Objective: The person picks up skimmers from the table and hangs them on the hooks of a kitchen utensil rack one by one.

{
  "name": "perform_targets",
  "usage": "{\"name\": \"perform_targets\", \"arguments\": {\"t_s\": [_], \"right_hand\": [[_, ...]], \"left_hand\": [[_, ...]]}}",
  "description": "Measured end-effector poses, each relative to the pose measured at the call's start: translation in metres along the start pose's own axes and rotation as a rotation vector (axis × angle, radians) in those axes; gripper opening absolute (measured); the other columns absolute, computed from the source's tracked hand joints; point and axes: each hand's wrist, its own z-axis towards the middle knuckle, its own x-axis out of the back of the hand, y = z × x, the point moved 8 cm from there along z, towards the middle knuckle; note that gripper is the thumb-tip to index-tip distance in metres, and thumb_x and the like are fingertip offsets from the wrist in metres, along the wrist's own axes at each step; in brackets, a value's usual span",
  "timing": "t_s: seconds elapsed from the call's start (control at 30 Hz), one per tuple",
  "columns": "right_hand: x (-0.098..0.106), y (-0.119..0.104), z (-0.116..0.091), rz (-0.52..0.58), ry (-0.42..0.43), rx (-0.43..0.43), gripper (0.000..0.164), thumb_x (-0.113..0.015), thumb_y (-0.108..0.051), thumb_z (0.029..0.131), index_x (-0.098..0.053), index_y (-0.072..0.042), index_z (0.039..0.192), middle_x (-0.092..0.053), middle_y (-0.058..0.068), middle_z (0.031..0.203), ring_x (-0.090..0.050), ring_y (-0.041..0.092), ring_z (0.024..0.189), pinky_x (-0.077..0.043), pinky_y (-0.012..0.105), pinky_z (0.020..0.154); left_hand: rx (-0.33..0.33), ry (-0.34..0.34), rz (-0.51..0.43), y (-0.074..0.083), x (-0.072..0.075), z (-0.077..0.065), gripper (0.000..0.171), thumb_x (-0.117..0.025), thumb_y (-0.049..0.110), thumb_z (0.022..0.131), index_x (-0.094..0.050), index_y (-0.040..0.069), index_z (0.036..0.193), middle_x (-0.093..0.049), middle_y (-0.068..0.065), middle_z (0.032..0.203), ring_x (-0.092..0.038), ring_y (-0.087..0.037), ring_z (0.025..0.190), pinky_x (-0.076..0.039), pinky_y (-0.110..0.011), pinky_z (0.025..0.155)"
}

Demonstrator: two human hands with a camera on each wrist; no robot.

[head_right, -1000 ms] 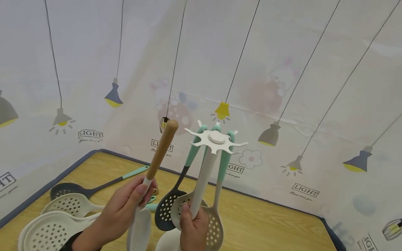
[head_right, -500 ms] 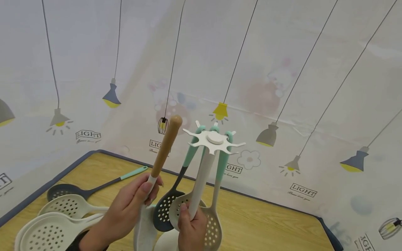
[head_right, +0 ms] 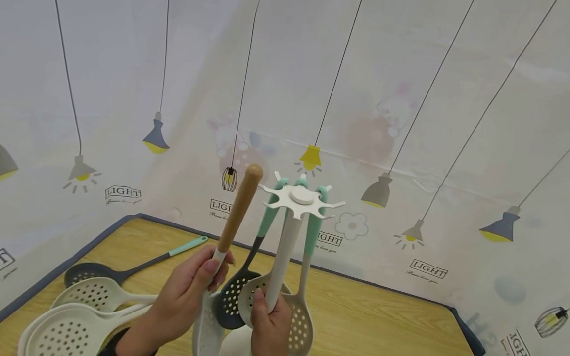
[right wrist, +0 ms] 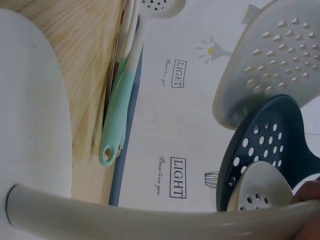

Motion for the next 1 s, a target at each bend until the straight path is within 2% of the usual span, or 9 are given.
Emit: {"name": "perform_targets", "arguments": {"t_s": [0.17,0.5,0.67,0.87,1.0], "right_hand": [[0.0,-0.001,0.0,0.007,-0.015,0.003,0.021,-0.048,0.005,0.1,-0.047,0.01,0.079,-0.036,-0.004,0.054,-0.033,0.01,0.043,-0.031,0.027,0.036],[0.001,0.002,0.0,-0.026,-0.002,-0.015,0.02,-0.05,0.003,0.1,-0.05,0.01,0.081,-0.039,-0.006,0.055,-0.036,0.009,0.043,-0.034,0.025,0.037],[0.0,0.0,0.0,-0.024,-0.003,0.015,0.02,-0.05,0.004,0.1,-0.05,0.009,0.08,-0.037,0.001,0.053,-0.035,0.009,0.043,-0.034,0.024,0.036],[-0.002,-0.004,0.001,0.038,-0.024,0.079,0.021,-0.048,0.008,0.099,-0.047,0.008,0.077,-0.033,0.01,0.052,-0.031,0.016,0.04,-0.031,0.024,0.034],[-0.003,-0.005,0.001,0.064,-0.036,0.085,0.023,-0.048,0.008,0.099,-0.045,0.008,0.077,-0.032,0.011,0.052,-0.03,0.018,0.041,-0.03,0.026,0.034]], "left_hand": [[-0.005,-0.006,0.007,0.0,-0.002,0.001,0.028,-0.034,0.016,0.112,-0.058,0.003,0.113,-0.046,-0.006,0.078,-0.046,-0.024,0.069,-0.043,-0.028,0.058],[-0.009,-0.013,0.014,0.0,-0.006,0.002,0.027,-0.036,0.016,0.111,-0.06,0.005,0.114,-0.046,0.0,0.08,-0.048,-0.022,0.071,-0.045,-0.03,0.061],[-0.023,-0.016,0.02,0.002,-0.009,0.002,0.025,-0.036,0.015,0.111,-0.06,0.007,0.112,-0.047,0.0,0.08,-0.049,-0.02,0.072,-0.046,-0.029,0.061],[-0.01,-0.03,0.01,0.002,-0.013,0.003,0.026,-0.036,0.017,0.111,-0.06,0.008,0.112,-0.046,0.0,0.08,-0.048,-0.021,0.071,-0.044,-0.026,0.059],[0.0,-0.042,0.001,0.001,-0.015,0.003,0.026,-0.036,0.017,0.112,-0.06,0.009,0.113,-0.046,-0.001,0.08,-0.047,-0.021,0.071,-0.044,-0.026,0.06]]}}
